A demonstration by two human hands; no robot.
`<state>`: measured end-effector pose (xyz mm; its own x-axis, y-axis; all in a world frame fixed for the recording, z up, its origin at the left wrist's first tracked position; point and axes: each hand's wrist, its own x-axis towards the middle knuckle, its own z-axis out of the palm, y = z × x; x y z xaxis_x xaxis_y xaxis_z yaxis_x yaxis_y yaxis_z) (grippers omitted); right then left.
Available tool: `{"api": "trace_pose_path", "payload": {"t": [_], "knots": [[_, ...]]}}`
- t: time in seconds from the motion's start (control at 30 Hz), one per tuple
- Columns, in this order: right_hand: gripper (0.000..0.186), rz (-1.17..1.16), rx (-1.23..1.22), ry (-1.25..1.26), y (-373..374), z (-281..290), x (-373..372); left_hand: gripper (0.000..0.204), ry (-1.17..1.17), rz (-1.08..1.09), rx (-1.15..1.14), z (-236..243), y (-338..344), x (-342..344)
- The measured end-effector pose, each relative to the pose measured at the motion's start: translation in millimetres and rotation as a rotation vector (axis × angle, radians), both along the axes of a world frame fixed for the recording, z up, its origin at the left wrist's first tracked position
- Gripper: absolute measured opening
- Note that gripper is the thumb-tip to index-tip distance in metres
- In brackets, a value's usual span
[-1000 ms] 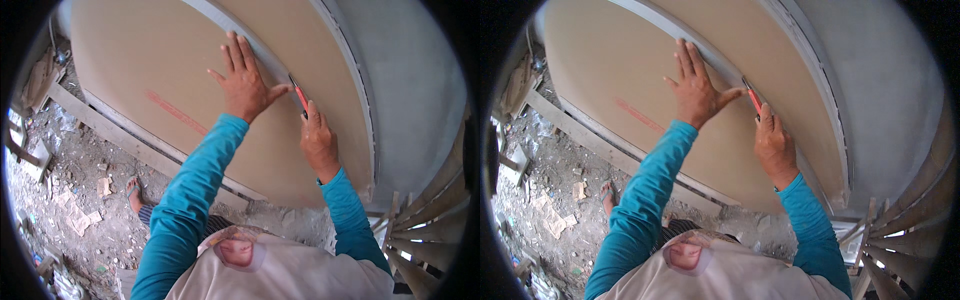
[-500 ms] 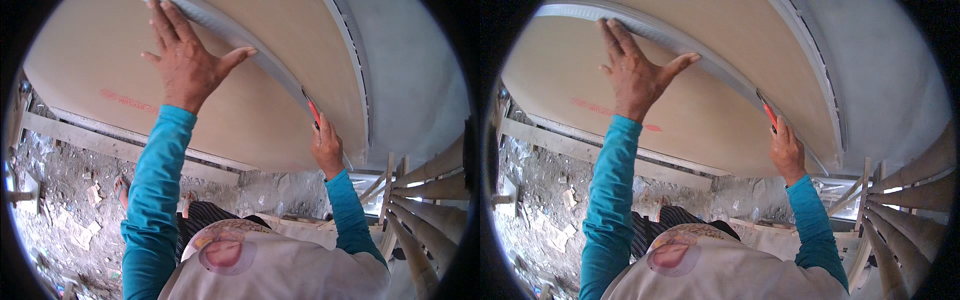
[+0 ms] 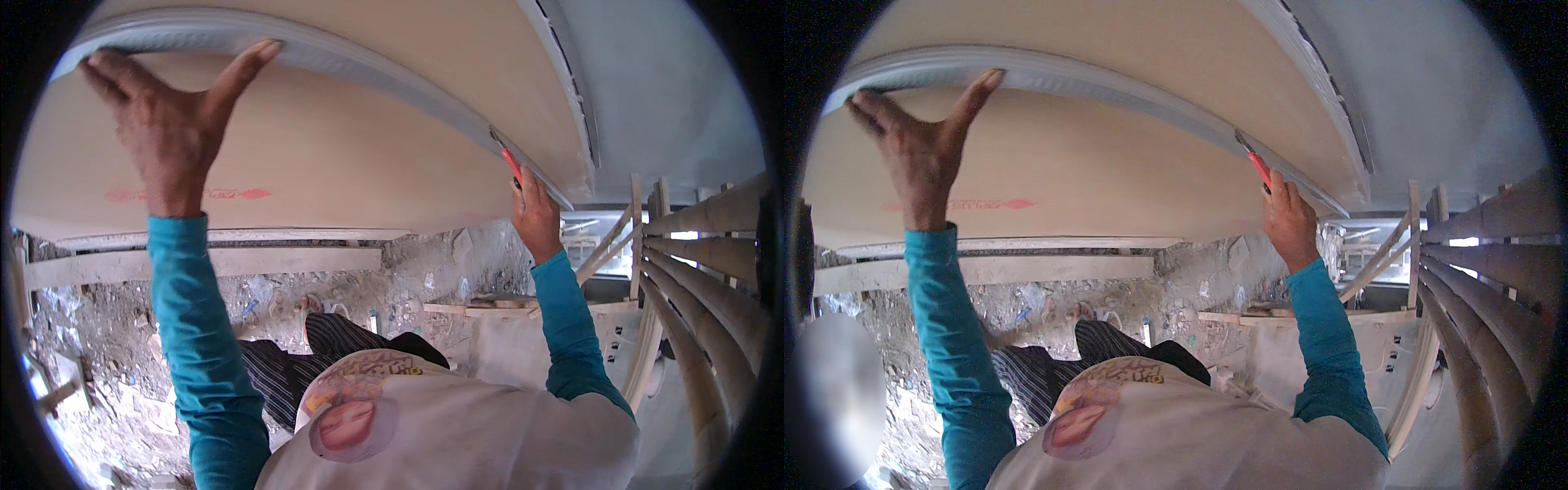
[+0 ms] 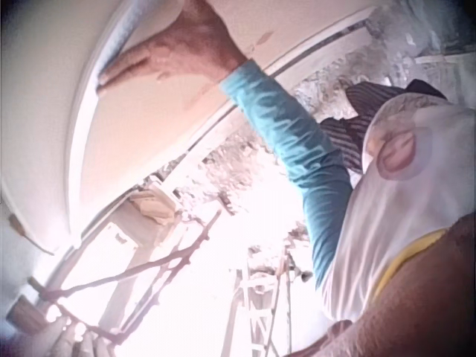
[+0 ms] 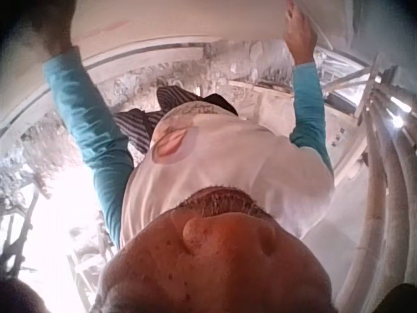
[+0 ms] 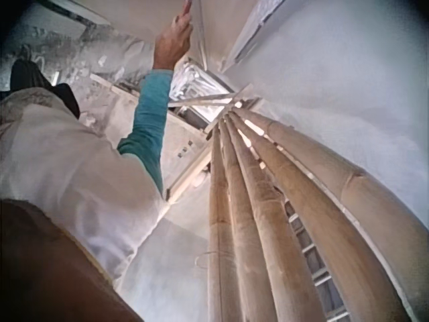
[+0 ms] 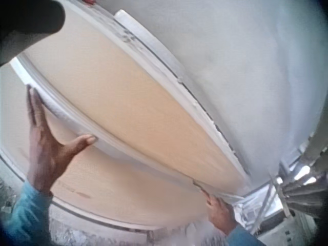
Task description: The person measures a drywall sheet against a wall using a long metal ruler and a pencil to mark the cut lines, then cuts along the marked lines with a utility knife and removes the excess metal trim.
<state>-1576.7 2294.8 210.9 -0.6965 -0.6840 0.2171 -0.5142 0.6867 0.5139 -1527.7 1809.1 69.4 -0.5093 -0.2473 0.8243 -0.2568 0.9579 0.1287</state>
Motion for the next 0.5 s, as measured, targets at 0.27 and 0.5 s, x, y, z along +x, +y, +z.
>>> {"api": "trace_pose_path", "payload": {"t": [0.27,0.5], "knots": [[0.042,-0.031,-0.031,-0.002,50.6,-5.8,-13.4,0.053,-0.389,0.138,-0.226,-6.7,-6.2,-5.1],[0.038,-0.141,-0.503,0.111,113.1,-29.7,-0.9,0.057,-0.223,-0.055,-0.011,-21.5,-26.6,-11.6]]}}
